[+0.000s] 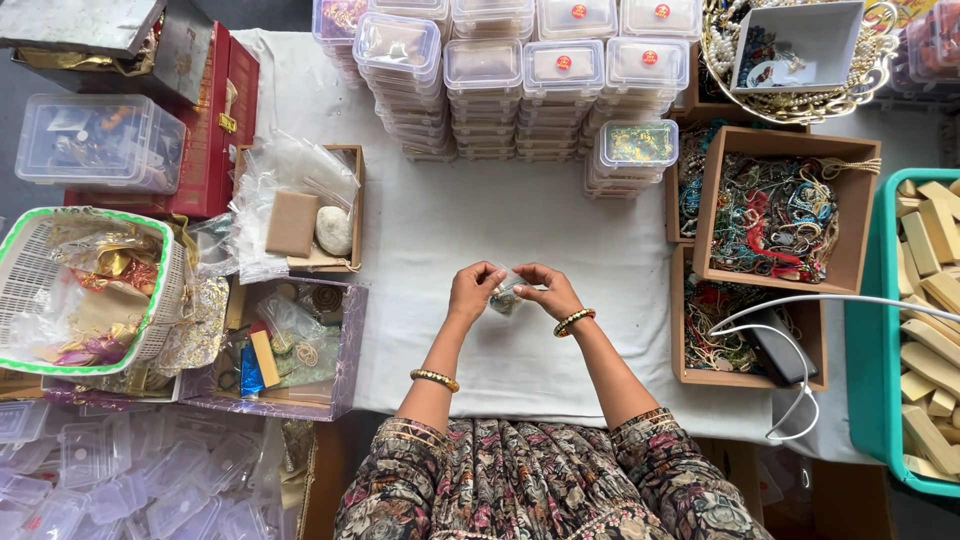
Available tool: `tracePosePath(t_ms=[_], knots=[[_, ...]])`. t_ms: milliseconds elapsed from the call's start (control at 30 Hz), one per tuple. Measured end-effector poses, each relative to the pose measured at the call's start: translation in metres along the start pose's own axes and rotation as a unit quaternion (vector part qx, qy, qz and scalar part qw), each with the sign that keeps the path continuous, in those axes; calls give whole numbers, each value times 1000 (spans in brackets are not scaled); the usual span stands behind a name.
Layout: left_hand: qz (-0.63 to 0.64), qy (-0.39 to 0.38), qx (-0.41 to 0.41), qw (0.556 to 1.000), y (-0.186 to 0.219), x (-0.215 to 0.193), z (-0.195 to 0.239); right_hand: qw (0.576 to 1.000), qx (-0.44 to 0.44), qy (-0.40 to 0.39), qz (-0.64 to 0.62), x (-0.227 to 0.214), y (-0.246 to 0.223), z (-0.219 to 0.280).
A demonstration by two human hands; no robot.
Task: The person wraps a small green item in a patterned pouch, places it in a clear plastic container, and closes it. Then the person picks up a beaded necklace, places it in a small plastic bag, and puts the bag into another patterned pouch before placing it in a clear plastic container.
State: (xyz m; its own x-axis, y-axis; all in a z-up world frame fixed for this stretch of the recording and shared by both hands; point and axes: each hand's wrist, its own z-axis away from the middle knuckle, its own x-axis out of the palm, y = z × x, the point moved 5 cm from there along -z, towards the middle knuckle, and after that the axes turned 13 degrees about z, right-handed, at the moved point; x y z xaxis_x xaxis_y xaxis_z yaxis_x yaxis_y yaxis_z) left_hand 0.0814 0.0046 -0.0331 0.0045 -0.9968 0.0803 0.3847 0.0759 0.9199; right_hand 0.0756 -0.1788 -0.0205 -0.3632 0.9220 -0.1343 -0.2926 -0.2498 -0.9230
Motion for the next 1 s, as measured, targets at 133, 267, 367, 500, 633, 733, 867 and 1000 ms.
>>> tracePosePath(t_ms=[133,267,367,500,633,733,867,1000], knots=[[55,-27,51,997,8,2,1,999,-16,28,-26,3,37,-19],[120,-55,-6,991,33,4,18,987,25,72,-139,0,51,-21],[138,-37,-34,989,-7,-3,8,983,56,72,-162,1,53,-19],[189,29,-19,981,-16,-3,9,987,58,44,-145,11,32,-12],[203,43,-33,978,16,9,25,989,45,55,-131,14,41,-15],[138,12,47,989,25,12,28,985,40,80,-150,11,39,-14],[138,17,7,990,3,9,22,985,37,54,-162,13,54,-14],[165,25,-15,986,3,6,25,989,48,12,-140,20,59,-15]])
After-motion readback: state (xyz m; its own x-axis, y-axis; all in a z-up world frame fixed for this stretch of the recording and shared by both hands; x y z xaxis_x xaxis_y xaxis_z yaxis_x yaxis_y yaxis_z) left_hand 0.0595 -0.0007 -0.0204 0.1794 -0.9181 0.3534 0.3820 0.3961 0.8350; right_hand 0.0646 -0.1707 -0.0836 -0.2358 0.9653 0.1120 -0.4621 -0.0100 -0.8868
